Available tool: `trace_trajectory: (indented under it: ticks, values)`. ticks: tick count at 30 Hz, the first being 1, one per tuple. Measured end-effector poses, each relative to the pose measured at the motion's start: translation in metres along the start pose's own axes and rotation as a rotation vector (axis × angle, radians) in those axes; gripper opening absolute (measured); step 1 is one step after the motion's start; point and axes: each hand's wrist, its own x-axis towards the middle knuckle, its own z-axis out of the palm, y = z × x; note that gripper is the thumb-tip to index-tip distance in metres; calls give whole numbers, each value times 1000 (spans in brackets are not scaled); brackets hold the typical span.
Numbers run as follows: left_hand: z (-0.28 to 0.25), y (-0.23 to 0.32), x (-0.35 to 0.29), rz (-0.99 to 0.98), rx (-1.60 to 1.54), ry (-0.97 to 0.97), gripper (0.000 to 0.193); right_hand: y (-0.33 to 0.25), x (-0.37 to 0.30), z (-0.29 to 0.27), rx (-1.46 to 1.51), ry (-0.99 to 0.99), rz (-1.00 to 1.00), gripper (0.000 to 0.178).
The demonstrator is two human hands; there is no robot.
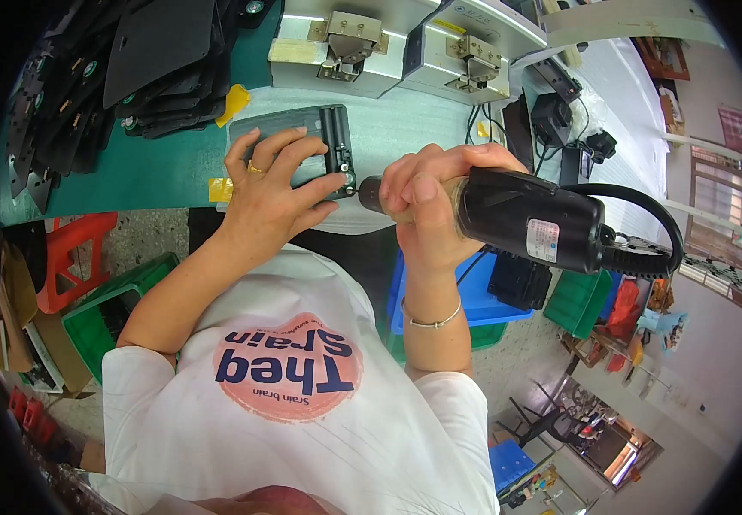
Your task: The person assembles plastic toy housing components by joining plastic parts with screws using an electric screwdriver.
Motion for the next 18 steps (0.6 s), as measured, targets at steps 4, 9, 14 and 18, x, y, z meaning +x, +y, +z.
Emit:
trace_trajectory:
  ticks: [4, 9, 14, 18]
  values:
    - [1, 1, -1, -16, 1, -13, 32, 0, 0, 7, -77, -37, 11, 44]
    - [0, 1, -2, -45, -36, -27, 29, 0, 1, 18, -216, -54, 80, 51]
    - [-2, 0, 0, -56, -43, -38, 28, 5, 0, 18, -140, -3, 20, 49]
    - [1, -4, 1, -48, -46, -42, 29, 10, -2, 25, -194, 40, -70, 47]
